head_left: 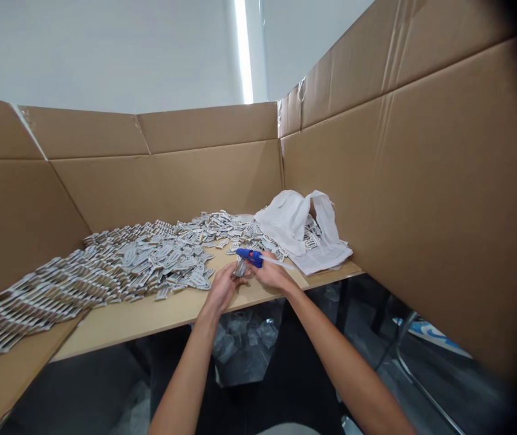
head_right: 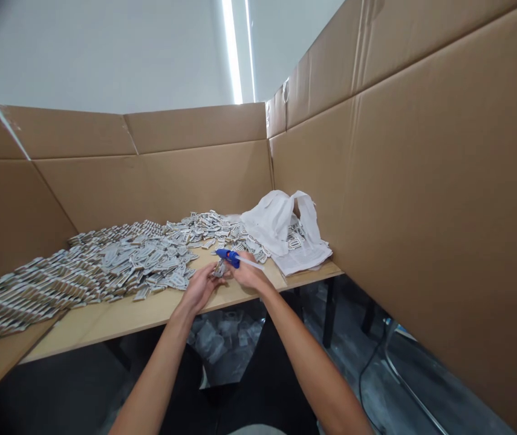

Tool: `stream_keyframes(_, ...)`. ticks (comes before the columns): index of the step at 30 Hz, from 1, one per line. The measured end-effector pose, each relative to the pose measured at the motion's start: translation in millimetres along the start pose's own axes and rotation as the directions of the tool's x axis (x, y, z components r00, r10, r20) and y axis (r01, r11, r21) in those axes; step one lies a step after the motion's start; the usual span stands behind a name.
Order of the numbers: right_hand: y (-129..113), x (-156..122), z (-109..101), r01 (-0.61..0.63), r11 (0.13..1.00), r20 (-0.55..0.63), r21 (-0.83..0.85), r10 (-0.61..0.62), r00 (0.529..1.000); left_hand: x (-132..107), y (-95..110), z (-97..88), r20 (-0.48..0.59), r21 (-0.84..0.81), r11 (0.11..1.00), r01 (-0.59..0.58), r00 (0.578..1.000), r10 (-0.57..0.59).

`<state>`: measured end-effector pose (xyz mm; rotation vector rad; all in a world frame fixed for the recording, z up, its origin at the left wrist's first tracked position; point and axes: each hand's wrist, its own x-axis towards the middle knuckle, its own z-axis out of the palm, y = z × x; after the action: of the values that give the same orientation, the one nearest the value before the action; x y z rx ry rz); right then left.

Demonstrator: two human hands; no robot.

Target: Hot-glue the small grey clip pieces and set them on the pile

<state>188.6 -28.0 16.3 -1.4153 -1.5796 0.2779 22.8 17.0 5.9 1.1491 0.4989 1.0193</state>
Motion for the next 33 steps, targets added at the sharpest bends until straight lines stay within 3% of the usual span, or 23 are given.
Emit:
stream_keyframes(7,-8.2,-1.7,0.9,-0.004,0.999,-0.018,0.035,0.005,1.000,-2.7,-6.9,-2.8,-0.156,0.128,0.990,-0.063,0.984,0.083)
stream_keyframes(12,-5.0,-0.6,-3.5,-0.009,1.000,0.016,0.009,0.009,1.000,0.5,-9.3,-5.6,-0.254,0.124,0.988,-0.089,0.960,0.118)
stream_keyframes(18,1.3,1.7,-5.9,0.028,0.979,-0.114,-0.202,-0.052,0.992,1.2,-11.0,-6.2,-0.275,0.077,0.994,-0.078,0.956,0.097)
stream_keyframes(23,-7.8,-0.6,0.4,0.017,1.000,-0.138,-0.013,-0.019,0.990,2.2,-12.0,-6.3,-0.315,0.085,0.991,-0.107,0.940,0.128)
stream_keyframes(26,-10.6,-3.6,3.7,0.079,0.991,-0.190,-0.105,-0.098,0.977,2.3,-12.5,-6.8,-0.324,0.111,0.989,-0.094,0.938,0.125)
stream_keyframes(30,-10.1,-4.4,2.8,-0.028,0.977,-0.377,-0.210,-0.054,0.925,1.5,-13.1,-7.2,-0.322,0.089,0.993,-0.081,0.941,0.106)
stream_keyframes(33,-9.5,-2.5,0.1,-0.028,0.999,-0.304,-0.031,0.017,0.953,0.8,-12.2,-5.9,-0.321,0.098,0.993,-0.073,0.942,0.100)
